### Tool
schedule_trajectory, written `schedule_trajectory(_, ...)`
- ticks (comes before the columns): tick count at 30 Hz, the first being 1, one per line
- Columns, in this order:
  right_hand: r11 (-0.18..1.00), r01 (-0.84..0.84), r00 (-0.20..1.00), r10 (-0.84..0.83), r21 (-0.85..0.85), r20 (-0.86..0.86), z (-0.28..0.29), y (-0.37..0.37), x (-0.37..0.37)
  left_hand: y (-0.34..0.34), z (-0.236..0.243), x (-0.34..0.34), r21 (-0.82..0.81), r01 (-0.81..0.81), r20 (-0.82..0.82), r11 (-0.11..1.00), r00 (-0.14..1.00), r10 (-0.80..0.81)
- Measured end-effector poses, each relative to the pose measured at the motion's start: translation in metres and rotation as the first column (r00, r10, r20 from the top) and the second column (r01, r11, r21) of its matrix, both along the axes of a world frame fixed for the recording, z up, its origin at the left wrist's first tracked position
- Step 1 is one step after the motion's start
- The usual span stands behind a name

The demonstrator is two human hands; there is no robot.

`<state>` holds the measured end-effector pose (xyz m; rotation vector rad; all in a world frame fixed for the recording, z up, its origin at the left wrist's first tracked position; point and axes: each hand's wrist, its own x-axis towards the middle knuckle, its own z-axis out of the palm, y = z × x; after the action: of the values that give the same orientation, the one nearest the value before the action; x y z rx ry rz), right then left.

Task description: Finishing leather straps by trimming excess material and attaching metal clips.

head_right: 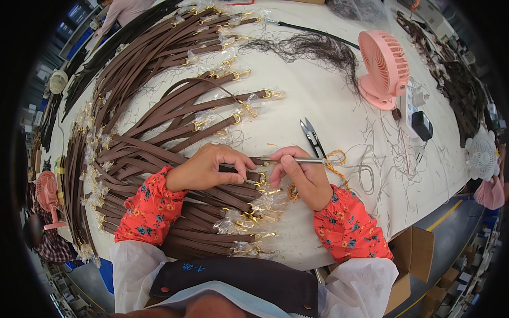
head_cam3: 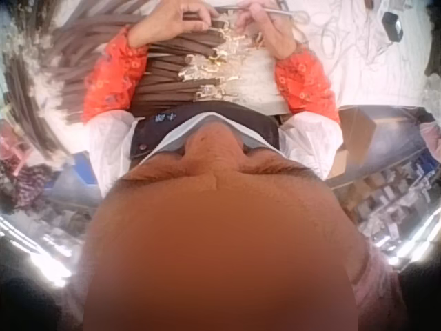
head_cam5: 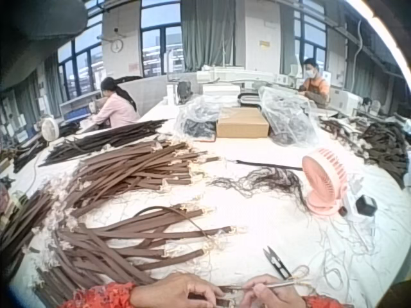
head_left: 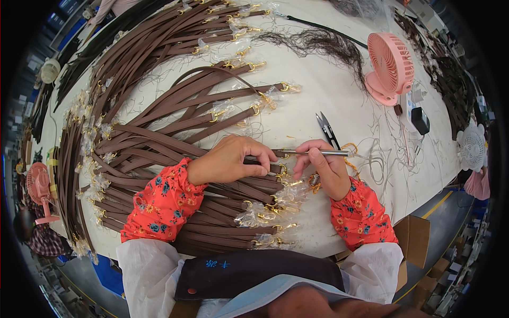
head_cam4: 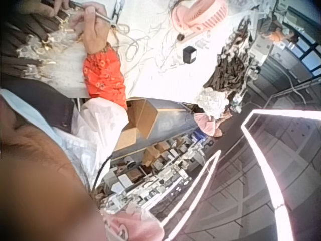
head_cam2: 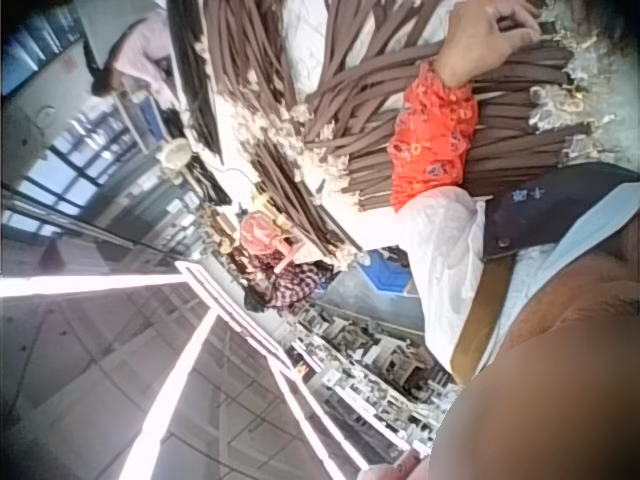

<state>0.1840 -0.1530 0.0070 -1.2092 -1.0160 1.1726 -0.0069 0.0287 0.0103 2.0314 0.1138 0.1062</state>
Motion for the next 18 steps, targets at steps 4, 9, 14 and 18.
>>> schedule_trajectory(4, 1.000, 0.008, 1.000, -0.008, 0.009, 0.006, 0.001, 0.000, -0.001, 0.001, -0.001, -0.002, 0.023, 0.061, 0.021, 0.998, 0.998, -0.062)
schedule_trajectory(9, 0.998, 0.053, 0.999, -0.052, 0.044, -0.003, -0.002, 0.000, -0.001, -0.002, 0.001, 0.000, 0.101, -0.142, -0.017, 0.985, 0.989, 0.144)
schedule_trajectory(14, 0.997, 0.068, 0.998, -0.068, 0.028, -0.015, -0.003, 0.000, 0.000, -0.011, 0.002, 0.003, 0.216, -0.232, 0.007, 0.948, 0.972, 0.236)
schedule_trajectory(18, 0.997, 0.070, 0.997, -0.069, 0.026, -0.027, -0.002, 0.001, -0.001, -0.012, 0.000, 0.004, 0.350, -0.231, 0.063, 0.908, 0.973, 0.224)
